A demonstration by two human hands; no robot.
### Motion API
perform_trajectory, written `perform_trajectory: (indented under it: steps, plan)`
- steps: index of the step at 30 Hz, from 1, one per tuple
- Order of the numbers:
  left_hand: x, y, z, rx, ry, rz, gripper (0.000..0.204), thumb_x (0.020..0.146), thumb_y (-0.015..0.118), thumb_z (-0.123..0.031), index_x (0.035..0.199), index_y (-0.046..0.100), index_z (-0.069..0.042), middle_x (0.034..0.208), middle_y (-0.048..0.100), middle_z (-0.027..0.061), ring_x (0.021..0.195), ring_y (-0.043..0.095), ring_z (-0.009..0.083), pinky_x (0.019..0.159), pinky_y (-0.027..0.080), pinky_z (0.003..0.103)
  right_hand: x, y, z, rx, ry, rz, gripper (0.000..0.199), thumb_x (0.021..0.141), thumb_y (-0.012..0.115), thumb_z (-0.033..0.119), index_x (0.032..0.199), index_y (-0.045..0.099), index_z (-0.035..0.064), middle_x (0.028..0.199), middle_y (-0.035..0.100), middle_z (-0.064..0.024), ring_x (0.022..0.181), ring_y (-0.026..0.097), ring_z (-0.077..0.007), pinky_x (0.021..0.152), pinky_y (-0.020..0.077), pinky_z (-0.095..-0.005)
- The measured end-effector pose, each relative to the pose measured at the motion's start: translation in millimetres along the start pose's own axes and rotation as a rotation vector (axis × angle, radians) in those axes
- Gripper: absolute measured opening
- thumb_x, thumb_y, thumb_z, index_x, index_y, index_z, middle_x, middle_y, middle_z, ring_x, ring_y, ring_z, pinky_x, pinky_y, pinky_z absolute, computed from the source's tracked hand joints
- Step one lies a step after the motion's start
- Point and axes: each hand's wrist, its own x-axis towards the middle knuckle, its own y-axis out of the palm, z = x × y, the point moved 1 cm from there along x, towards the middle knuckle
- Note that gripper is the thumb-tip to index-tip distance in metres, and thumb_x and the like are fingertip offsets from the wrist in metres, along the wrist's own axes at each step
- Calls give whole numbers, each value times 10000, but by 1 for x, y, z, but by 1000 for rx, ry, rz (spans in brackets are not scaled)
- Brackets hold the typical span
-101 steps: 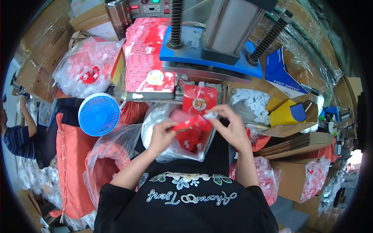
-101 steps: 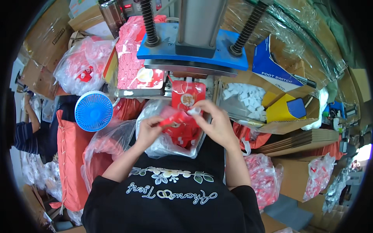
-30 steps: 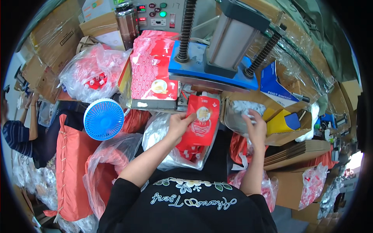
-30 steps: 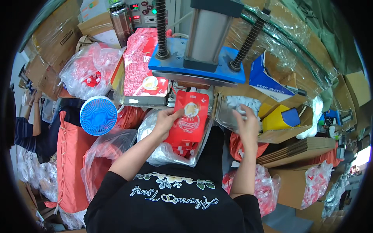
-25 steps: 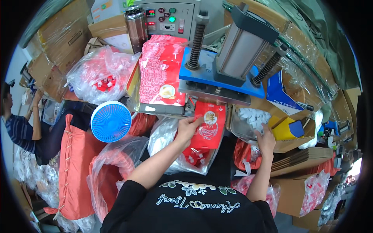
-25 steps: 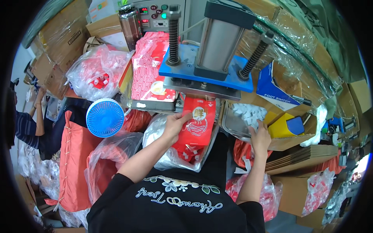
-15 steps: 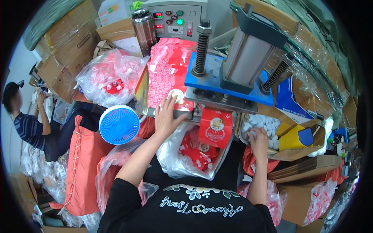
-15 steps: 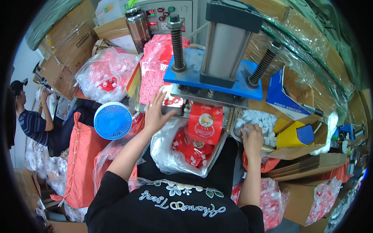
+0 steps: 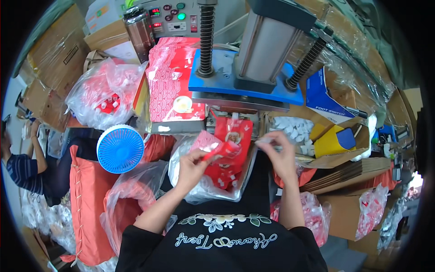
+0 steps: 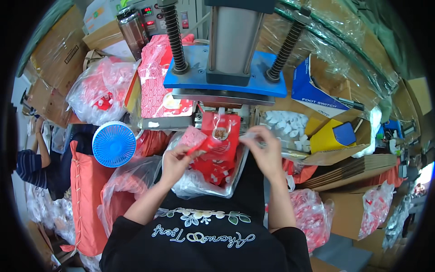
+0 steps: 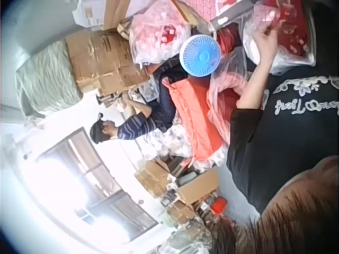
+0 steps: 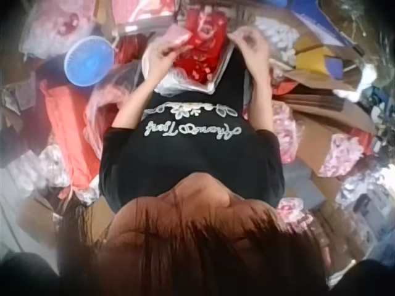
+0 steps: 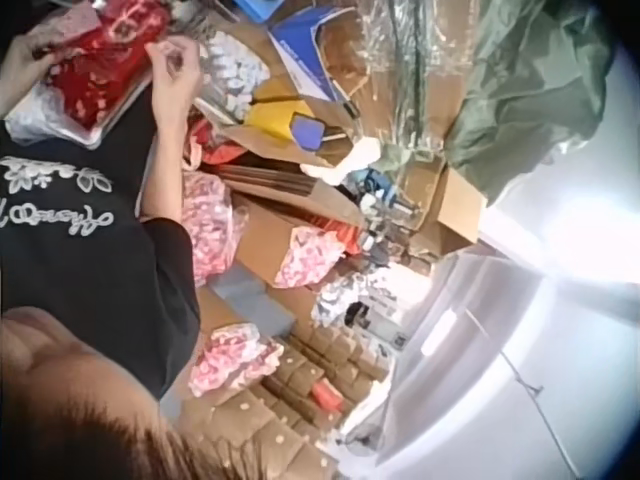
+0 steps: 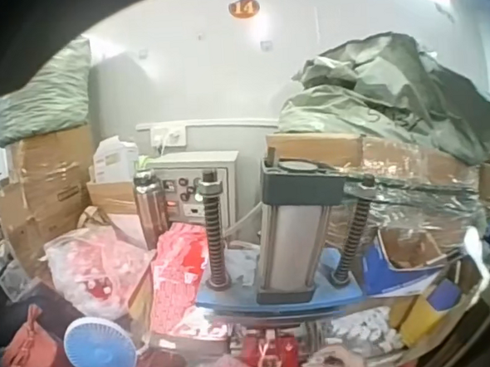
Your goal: Packing small white components into red plastic bags and sealing them using a heat press machine.
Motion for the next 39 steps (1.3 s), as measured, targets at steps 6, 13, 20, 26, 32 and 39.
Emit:
perform_trajectory:
  steps: [6,13,20,26,32,39]
  plan:
    - [-18,19,16,53,159,153,120,889,697,-70,941,718,36,828,669,16,731,565,62,647,447,242,-9,30,15,-4,91,312,204,828,740,68,997,650,-4,962,702,-79,921,667,-139,828,493,-270]
    - [17,34,4,-133,-221,104,256,918,701,-202,931,702,54,827,689,47,700,609,73,660,500,223,4,17,-9,-129,22,33,465,852,743,186,1269,585,56,1086,702,-144,985,657,-206,827,498,-327]
    - [60,56,-13,-541,-441,4,261,921,681,-159,1021,665,82,907,711,149,734,702,177,650,582,294,-2,-45,-52,-775,-10,-99,476,874,691,290,1279,590,63,1143,576,-209,1088,542,-393,941,435,-444]
    - [70,48,1,-563,-389,-31,239,914,689,-154,1033,680,53,890,717,118,733,697,176,635,561,301,-1,-9,-71,-802,-130,-107,489,880,686,273,1266,528,18,1117,518,-204,1044,520,-410,884,436,-465]
    - [87,-32,-18,823,436,-356,683,832,733,-345,1392,472,-55,1447,464,180,1311,453,381,1063,364,460,-2,-18,-79,-602,-76,-27,303,901,662,239,1094,582,20,1001,578,-187,916,576,-421,775,459,-468]
    - [47,-72,24,860,514,-313,329,816,681,-130,1145,665,-143,1231,635,67,1245,537,261,1153,191,523,14,-37,-95,27,363,-122,169,961,586,122,1101,653,54,927,621,-20,797,560,-99,688,448,-255]
